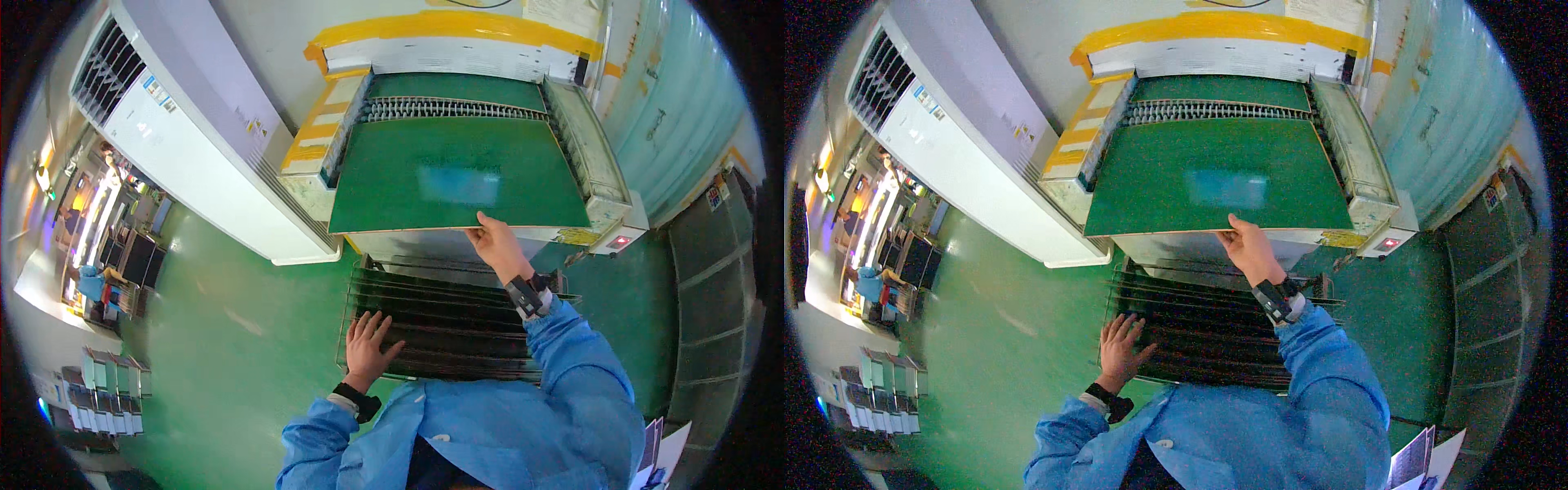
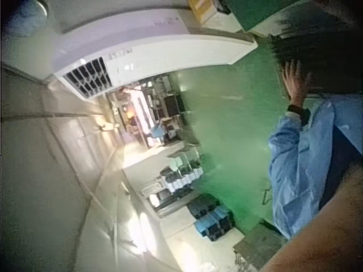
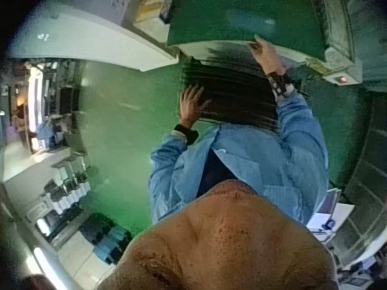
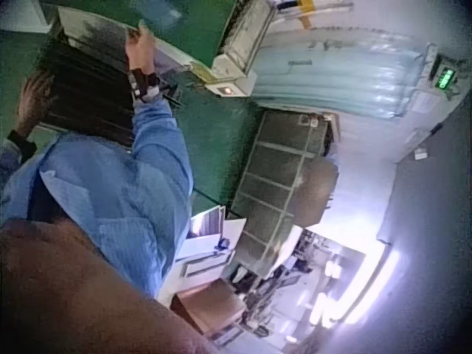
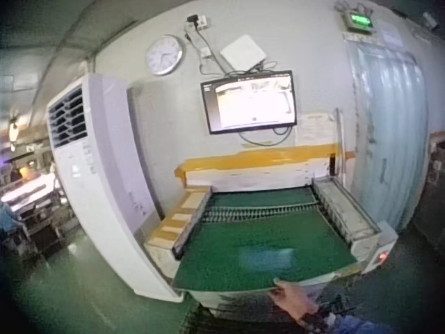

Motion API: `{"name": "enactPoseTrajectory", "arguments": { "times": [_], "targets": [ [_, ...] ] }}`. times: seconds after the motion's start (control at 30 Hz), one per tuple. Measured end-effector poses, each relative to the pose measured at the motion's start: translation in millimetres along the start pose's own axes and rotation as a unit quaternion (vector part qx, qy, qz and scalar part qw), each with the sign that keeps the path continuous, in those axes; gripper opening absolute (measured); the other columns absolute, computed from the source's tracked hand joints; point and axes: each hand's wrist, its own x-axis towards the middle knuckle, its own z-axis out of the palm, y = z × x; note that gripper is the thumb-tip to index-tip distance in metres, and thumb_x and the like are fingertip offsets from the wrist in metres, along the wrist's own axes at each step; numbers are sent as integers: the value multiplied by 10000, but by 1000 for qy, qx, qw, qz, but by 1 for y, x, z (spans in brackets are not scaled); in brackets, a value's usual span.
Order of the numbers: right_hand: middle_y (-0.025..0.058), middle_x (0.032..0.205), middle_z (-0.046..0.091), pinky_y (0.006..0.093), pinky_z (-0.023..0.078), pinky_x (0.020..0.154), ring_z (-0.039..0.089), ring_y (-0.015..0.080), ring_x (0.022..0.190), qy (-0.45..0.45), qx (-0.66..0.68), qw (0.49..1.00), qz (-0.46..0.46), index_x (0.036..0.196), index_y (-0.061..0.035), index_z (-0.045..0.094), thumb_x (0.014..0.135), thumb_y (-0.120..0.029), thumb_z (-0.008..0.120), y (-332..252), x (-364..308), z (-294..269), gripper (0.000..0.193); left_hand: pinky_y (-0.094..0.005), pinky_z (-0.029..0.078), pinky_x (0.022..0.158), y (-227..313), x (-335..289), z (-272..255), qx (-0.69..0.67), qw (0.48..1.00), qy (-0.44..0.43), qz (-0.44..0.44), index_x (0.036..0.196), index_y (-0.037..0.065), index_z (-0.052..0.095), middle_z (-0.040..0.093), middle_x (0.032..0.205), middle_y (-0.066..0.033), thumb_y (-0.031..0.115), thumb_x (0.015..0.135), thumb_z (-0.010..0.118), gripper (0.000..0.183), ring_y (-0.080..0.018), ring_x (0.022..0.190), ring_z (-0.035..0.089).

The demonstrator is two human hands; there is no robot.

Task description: Loading and unloading circuit boards into an industrial processing machine and placing them on a drying rack.

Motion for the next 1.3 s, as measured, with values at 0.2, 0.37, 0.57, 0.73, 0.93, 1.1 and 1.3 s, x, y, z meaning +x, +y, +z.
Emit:
{"name": "enactPoseTrajectory", "arguments": {
  "times": [0.2, 0.37, 0.57, 0.73, 0.93, 1.1, 1.3],
  "targets": [
    [122, 1039, 683, 417, 554, 989, 658, 262, 998, -23, 7, 1000, -4, 1003, -30, 629, 1022, -152, 693, 15, 39, -20, 139, -522, 281, 1251, 2, -2, -1, -3, 1000, -10, -12, 1446, 188, 630, 580, 1521, -78, 513, 896, 747, 650, -335, 1468, 454],
    [152, 1056, 693, 392, 581, 911, 676, 262, 973, -9, -51, 998, 35, 1066, 2, 648, 1041, -220, 677, 13, 36, -16, 226, -523, 302, 1244, 1, -4, -1, -12, 1000, -7, -18, 1445, 196, 633, 587, 1513, -66, 503, 894, 753, 643, -334, 1460, 466],
    [163, 1055, 725, 390, 587, 804, 693, 245, 891, -26, -89, 991, 98, 1119, 12, 654, 1052, -321, 654, 6, 37, -8, 339, -525, 323, 1234, 5, 1, -4, -7, 1000, 1, -15, 1444, 199, 636, 596, 1500, -66, 497, 885, 765, 646, -336, 1445, 483],
    [155, 1073, 728, 376, 581, 808, 691, 228, 894, -39, -83, 992, 86, 1130, 6, 660, 1042, -337, 671, 1, 57, 4, 354, -519, 326, 1229, 4, 0, -6, -5, 1000, -2, -14, 1450, 201, 629, 584, 1513, -65, 504, 886, 761, 655, -329, 1459, 468],
    [125, 1112, 735, 359, 576, 819, 691, 213, 899, -44, -119, 986, 111, 1188, -4, 667, 1041, -407, 660, -9, 69, 2, 428, -516, 321, 1231, 2, 4, -4, -2, 1000, -13, -18, 1459, 203, 621, 567, 1531, -72, 515, 888, 752, 664, -328, 1473, 452],
    [114, 1071, 747, 358, 584, 789, 697, 213, 884, -46, -124, 981, 143, 1186, 0, 680, 1046, -475, 627, -11, 74, 4, 498, -526, 317, 1232, -1, 9, -4, 3, 1000, -16, -17, 1460, 196, 618, 563, 1534, -79, 520, 887, 755, 672, -335, 1477, 446],
    [90, 1036, 754, 334, 590, 764, 711, 199, 869, -94, -134, 975, 150, 1179, -8, 688, 1050, -528, 599, -10, 82, 5, 544, -543, 319, 1228, -3, 7, -2, 5, 999, -22, -31, 1463, 186, 615, 552, 1544, -85, 503, 880, 770, 682, -347, 1493, 424]
  ]
}}
